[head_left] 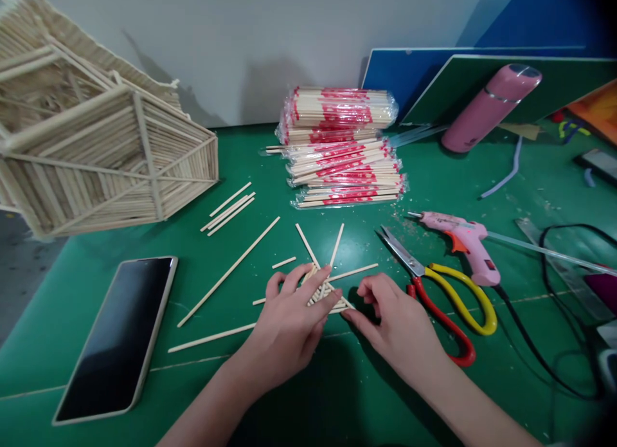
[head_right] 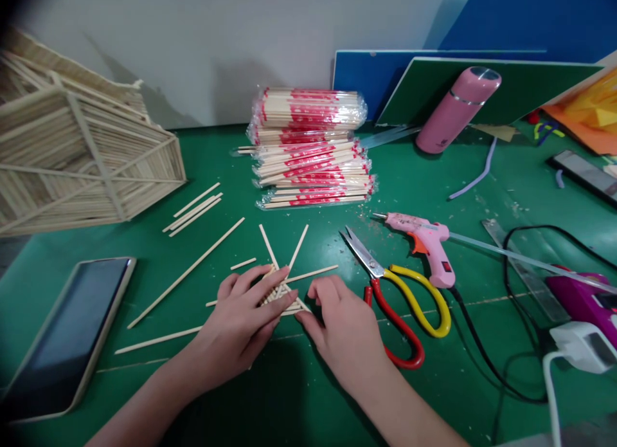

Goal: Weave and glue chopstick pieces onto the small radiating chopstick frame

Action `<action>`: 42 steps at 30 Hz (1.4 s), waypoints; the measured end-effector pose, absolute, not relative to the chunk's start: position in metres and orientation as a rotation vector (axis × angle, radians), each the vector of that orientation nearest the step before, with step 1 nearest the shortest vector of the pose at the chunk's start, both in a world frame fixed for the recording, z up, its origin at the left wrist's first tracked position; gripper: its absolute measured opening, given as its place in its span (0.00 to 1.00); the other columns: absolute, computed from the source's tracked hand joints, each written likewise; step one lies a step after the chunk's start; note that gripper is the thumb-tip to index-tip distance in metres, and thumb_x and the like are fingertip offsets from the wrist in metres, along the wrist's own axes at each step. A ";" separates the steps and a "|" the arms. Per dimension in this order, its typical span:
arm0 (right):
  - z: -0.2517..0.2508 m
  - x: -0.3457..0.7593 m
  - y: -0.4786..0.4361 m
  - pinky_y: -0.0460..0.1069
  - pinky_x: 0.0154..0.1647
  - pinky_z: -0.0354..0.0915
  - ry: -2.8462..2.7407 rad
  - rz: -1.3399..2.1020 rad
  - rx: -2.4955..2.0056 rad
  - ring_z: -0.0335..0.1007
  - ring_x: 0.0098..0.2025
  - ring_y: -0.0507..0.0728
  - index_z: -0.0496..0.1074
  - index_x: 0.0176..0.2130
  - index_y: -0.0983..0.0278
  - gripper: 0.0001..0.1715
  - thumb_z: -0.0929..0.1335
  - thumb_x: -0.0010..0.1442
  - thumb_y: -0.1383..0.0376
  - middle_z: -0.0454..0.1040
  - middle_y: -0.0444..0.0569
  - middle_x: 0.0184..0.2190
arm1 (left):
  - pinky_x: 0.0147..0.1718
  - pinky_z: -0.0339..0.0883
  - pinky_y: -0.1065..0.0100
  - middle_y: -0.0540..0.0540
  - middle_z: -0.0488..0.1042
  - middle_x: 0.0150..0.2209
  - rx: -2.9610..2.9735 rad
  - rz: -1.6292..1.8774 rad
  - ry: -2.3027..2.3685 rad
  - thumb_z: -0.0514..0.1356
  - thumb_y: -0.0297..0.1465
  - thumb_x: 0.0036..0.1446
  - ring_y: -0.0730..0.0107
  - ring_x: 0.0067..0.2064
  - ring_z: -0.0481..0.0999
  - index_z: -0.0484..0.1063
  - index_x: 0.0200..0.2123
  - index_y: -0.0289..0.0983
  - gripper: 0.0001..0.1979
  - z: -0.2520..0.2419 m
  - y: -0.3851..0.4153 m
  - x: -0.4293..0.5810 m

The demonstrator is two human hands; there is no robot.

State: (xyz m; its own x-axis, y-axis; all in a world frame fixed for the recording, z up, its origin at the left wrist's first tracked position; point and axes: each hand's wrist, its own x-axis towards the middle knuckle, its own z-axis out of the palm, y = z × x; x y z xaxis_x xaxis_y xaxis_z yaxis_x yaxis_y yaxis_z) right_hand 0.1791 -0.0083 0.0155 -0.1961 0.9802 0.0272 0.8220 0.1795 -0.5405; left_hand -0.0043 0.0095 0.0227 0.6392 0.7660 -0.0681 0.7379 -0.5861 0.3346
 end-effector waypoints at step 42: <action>0.006 0.177 -0.016 0.43 0.22 0.55 -2.039 0.632 -1.709 0.59 0.23 0.49 0.58 0.30 0.61 0.08 0.64 0.55 0.62 0.61 0.39 0.22 | 0.42 0.50 0.49 0.45 0.60 0.56 2.549 0.279 1.259 0.49 0.28 0.55 0.51 0.54 0.56 0.65 0.47 0.46 0.17 0.014 0.007 -0.001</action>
State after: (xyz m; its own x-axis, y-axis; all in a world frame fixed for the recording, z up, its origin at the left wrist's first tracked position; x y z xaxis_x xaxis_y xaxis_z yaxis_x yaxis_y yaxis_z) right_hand 0.1771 -0.0157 0.0061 -0.1692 0.9854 0.0180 0.8026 0.1483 -0.5777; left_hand -0.0013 0.0067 0.0136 0.6006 0.7982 0.0466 0.7433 -0.5788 0.3354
